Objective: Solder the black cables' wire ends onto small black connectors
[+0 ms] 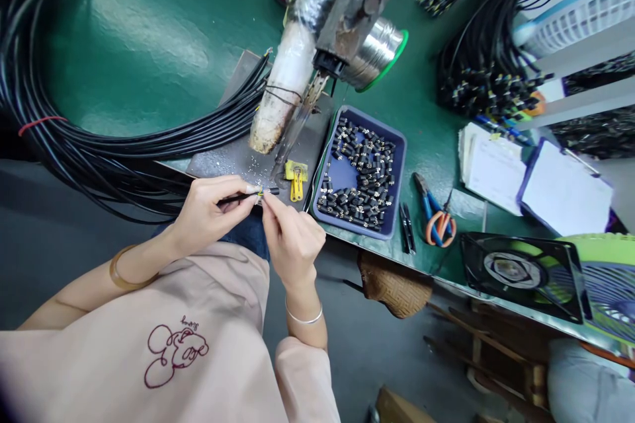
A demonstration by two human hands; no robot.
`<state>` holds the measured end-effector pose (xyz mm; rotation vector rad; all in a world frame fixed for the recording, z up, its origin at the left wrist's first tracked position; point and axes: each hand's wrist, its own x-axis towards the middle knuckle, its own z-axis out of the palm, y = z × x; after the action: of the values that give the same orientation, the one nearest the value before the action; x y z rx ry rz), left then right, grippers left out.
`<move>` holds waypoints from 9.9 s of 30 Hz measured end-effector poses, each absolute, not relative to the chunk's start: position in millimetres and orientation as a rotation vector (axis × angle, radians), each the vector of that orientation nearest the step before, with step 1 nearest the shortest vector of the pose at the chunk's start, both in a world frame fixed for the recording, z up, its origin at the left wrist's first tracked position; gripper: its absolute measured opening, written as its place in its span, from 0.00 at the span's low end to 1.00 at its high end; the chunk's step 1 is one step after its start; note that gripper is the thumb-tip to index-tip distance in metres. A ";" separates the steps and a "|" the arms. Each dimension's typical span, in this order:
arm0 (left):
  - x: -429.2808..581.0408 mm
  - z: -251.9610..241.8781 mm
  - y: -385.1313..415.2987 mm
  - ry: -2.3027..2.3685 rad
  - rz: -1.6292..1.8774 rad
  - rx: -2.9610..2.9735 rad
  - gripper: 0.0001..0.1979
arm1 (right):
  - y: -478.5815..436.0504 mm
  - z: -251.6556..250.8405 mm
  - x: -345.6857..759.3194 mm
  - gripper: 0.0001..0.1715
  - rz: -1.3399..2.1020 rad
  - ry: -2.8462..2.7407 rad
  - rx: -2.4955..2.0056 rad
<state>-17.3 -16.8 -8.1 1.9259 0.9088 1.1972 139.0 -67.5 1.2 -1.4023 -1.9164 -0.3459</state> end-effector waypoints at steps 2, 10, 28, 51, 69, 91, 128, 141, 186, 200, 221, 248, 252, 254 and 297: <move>-17.5 -7.9 -17.3 0.905 1.176 1.886 0.12 | -66.6 0.4 139.0 0.05 -0.314 -1.878 -1.435; -21.0 -2.9 -10.7 0.687 0.781 1.119 0.08 | -69.1 8.2 149.1 0.04 -0.060 -1.964 -1.326; -14.8 11.3 -0.6 0.813 0.772 1.011 0.13 | -67.2 -6.1 146.8 0.11 -0.296 -1.717 -1.325; -6.4 15.8 16.9 0.741 0.752 0.996 0.13 | -47.2 -4.8 146.9 0.09 -0.280 -1.794 -1.343; -5.9 22.6 16.2 0.783 0.705 1.021 0.13 | -52.0 0.2 148.0 0.10 -0.212 -1.762 -1.346; -16.1 7.6 -12.5 0.708 1.115 1.757 0.05 | -67.8 29.7 158.5 0.23 0.562 -1.631 -1.502; -19.9 -6.3 -18.9 0.832 1.248 2.045 0.06 | -69.7 16.2 138.8 0.04 0.115 -1.767 -1.533; -18.4 6.2 -16.2 0.782 0.941 1.144 0.06 | -71.2 12.4 147.8 0.04 0.342 -1.549 -1.432; -6.0 -5.3 -6.7 0.959 1.011 1.224 0.07 | -58.1 -10.3 136.1 0.10 -0.229 -1.667 -1.370; -12.0 10.1 8.5 0.831 0.829 1.199 0.12 | -53.6 -8.6 141.1 0.09 -0.040 -1.570 -1.333; -12.5 5.8 13.8 0.817 0.778 1.195 0.05 | -52.9 -7.1 145.1 0.08 0.032 -1.603 -1.320; -5.6 12.8 16.6 0.857 0.890 1.192 0.05 | -46.6 0.0 143.7 0.10 -0.061 -1.634 -1.321; -7.5 15.3 18.8 0.864 0.821 1.101 0.06 | -48.1 2.5 143.8 0.10 -0.041 -1.639 -1.335; -8.9 14.9 20.0 0.876 0.780 1.070 0.06 | -48.9 3.0 144.3 0.10 -0.019 -1.656 -1.340; -25.8 5.1 -0.3 0.821 0.933 1.586 0.07 | -57.8 4.9 146.3 0.07 0.529 -1.391 -1.332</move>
<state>-25.8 -0.3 5.1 1.5859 0.8205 0.9335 146.3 -57.8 4.9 -1.3318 -1.3907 0.5291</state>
